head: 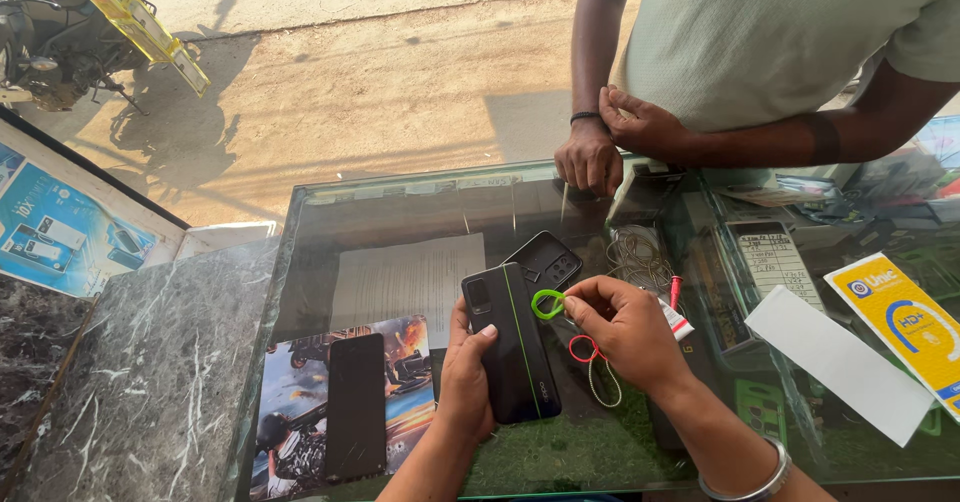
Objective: The person removes rubber bands from a disassembled smartphone, applies adhesive to the internal frame, reattaches the back cover, and secures the device with new rubber bands.
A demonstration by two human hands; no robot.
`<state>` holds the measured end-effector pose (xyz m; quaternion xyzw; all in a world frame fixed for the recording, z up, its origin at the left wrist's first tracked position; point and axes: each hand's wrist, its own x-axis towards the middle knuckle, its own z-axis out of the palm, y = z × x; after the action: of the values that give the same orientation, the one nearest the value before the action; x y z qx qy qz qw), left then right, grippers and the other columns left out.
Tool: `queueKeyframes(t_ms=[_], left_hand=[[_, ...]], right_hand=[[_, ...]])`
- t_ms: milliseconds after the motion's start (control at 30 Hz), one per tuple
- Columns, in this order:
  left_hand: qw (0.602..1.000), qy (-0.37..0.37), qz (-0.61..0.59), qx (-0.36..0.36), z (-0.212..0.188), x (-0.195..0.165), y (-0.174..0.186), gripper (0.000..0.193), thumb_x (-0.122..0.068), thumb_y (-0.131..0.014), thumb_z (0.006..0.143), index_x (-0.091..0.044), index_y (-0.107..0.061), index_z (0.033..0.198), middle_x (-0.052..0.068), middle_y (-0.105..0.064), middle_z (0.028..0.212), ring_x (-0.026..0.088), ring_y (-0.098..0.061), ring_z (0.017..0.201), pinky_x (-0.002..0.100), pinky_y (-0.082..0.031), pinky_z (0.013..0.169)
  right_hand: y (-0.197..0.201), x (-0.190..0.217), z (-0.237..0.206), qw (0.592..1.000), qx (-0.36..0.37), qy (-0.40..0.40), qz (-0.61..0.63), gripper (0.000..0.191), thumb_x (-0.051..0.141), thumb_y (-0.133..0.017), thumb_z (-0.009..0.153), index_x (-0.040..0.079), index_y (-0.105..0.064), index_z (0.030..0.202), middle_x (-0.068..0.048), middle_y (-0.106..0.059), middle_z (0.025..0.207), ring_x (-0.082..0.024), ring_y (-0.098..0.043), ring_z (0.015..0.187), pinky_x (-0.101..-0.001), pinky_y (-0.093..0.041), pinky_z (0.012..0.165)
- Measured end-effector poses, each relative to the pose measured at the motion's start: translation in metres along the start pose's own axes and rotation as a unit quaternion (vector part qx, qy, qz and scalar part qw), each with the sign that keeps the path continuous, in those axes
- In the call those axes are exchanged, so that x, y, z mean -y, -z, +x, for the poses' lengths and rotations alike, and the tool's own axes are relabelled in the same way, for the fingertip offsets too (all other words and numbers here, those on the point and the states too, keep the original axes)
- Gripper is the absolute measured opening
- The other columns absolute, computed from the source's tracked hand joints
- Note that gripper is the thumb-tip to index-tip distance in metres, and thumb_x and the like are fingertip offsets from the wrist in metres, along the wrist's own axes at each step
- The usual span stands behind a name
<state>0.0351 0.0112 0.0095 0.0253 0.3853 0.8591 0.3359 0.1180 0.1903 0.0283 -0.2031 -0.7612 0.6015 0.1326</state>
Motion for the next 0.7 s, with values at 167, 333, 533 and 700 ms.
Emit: queueKeyframes(t_ms=[167, 333, 533, 700], left_hand=[[0.989, -0.070, 0.113, 0.060, -0.004, 0.007, 0.001, 0.075, -0.002, -0.047, 0.093, -0.029, -0.021, 0.158, 0.010, -0.060, 0.134, 0.017, -0.063, 0.112, 0.034, -0.055, 0.099], [0.974, -0.061, 0.191, 0.101, 0.000, 0.019, 0.016, 0.033, -0.016, -0.061, 0.102, -0.001, -0.061, 0.132, 0.007, -0.067, 0.118, 0.010, -0.062, 0.107, 0.025, -0.052, 0.094], [0.984, -0.056, 0.169, 0.023, 0.006, 0.031, 0.030, 0.013, -0.015, -0.067, 0.099, -0.003, -0.065, 0.103, 0.004, -0.069, 0.095, 0.009, -0.060, 0.085, 0.023, -0.051, 0.074], [0.988, -0.085, 0.129, 0.025, 0.012, 0.030, 0.035, 0.011, -0.013, -0.066, 0.101, -0.004, -0.062, 0.098, 0.002, -0.067, 0.095, 0.006, -0.059, 0.087, 0.021, -0.050, 0.078]], right_hand=[[0.005, -0.002, -0.001, 0.998, 0.026, -0.029, 0.051, 0.018, 0.015, -0.070, 0.092, 0.001, -0.077, 0.101, -0.002, -0.078, 0.085, -0.007, -0.068, 0.075, -0.0235, -0.054, 0.067], [-0.002, -0.003, -0.007, 0.999, 0.048, -0.023, 0.011, 0.017, 0.016, -0.072, 0.091, 0.002, -0.078, 0.098, -0.002, -0.076, 0.081, -0.006, -0.066, 0.072, -0.0230, -0.053, 0.065], [-0.010, 0.000, -0.010, 0.996, 0.061, 0.001, 0.063, 0.011, 0.013, -0.065, 0.093, 0.003, -0.069, 0.092, -0.001, -0.066, 0.080, -0.008, -0.058, 0.076, -0.0258, -0.048, 0.070], [-0.007, 0.004, -0.007, 0.929, 0.118, -0.004, 0.350, 0.012, 0.012, -0.049, 0.090, 0.003, -0.056, 0.089, -0.006, -0.055, 0.095, -0.016, -0.058, 0.095, -0.0334, -0.043, 0.094]])
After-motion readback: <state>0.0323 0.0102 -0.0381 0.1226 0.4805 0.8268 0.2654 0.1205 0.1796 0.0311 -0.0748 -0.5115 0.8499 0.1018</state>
